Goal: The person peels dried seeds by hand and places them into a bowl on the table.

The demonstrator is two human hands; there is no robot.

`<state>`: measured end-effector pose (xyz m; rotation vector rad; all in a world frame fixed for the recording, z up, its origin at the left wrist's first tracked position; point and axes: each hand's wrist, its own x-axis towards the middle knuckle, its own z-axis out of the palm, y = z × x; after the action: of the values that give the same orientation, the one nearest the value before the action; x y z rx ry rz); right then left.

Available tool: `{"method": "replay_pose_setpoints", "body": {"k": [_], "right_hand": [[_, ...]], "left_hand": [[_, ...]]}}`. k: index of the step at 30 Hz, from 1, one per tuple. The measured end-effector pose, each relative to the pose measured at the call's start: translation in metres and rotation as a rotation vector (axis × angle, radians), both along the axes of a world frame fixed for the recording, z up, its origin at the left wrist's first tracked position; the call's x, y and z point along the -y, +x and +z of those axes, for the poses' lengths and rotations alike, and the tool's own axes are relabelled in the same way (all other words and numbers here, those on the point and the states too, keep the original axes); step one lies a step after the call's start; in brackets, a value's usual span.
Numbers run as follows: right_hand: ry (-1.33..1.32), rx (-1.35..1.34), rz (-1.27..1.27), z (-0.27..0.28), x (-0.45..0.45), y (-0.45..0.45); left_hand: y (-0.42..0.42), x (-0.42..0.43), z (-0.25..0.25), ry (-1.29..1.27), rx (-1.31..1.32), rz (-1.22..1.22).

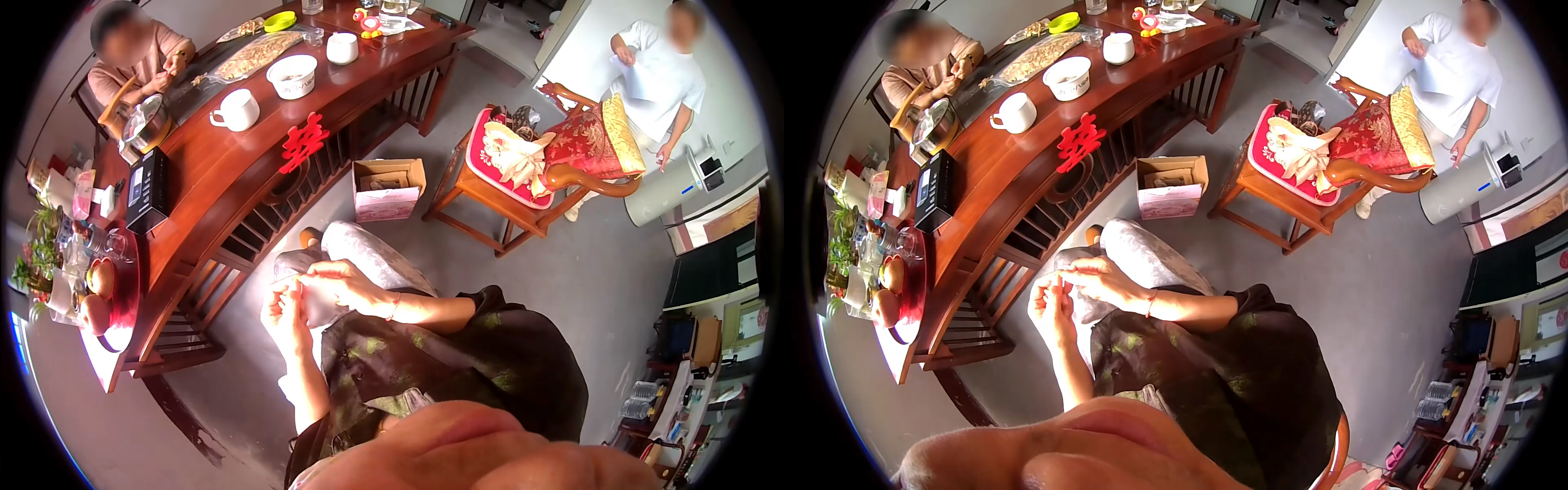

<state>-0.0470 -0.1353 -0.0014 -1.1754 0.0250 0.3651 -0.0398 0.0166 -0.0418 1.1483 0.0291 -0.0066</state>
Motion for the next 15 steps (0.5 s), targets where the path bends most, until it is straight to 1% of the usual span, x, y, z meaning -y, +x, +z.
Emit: {"method": "replay_pose_setpoints", "body": {"k": [4, 6, 7, 8, 9, 10, 11, 12, 14, 15], "right_hand": [[-0.025, 0.087, -0.015, 0.000, -0.004, 0.000], [-0.039, 0.131, -0.068, -0.004, -0.006, 0.000], [-0.038, 0.116, -0.081, -0.004, -0.005, 0.001], [0.009, 0.076, -0.025, -0.003, -0.003, 0.001], [0.052, 0.048, 0.031, -0.001, -0.001, -0.001], [0.099, -0.005, -0.020, 0.000, -0.005, -0.003], [0.057, 0.078, -0.035, -0.001, -0.005, -0.001], [0.042, 0.054, -0.023, 0.000, -0.004, 0.001], [0.026, 0.006, -0.031, 0.002, -0.004, -0.004], [0.072, 0.023, -0.033, -0.001, -0.005, -0.003]], "left_hand": [[-0.002, -0.001, 0.010, -0.071, -0.015, -0.058], [-0.001, -0.002, 0.009, -0.083, -0.020, -0.071], [-0.003, -0.002, 0.009, -0.089, -0.039, -0.081], [-0.005, 0.000, 0.013, -0.079, -0.056, -0.038], [-0.006, -0.001, 0.018, -0.069, -0.064, -0.059], [-0.006, -0.001, 0.015, -0.027, -0.028, -0.053], [-0.005, -0.001, 0.013, 0.014, 0.017, -0.035], [-0.005, -0.002, 0.013, 0.044, -0.007, -0.039], [-0.005, -0.002, 0.016, 0.034, 0.007, -0.042], [-0.006, -0.001, 0.016, 0.017, 0.027, -0.047]]}}
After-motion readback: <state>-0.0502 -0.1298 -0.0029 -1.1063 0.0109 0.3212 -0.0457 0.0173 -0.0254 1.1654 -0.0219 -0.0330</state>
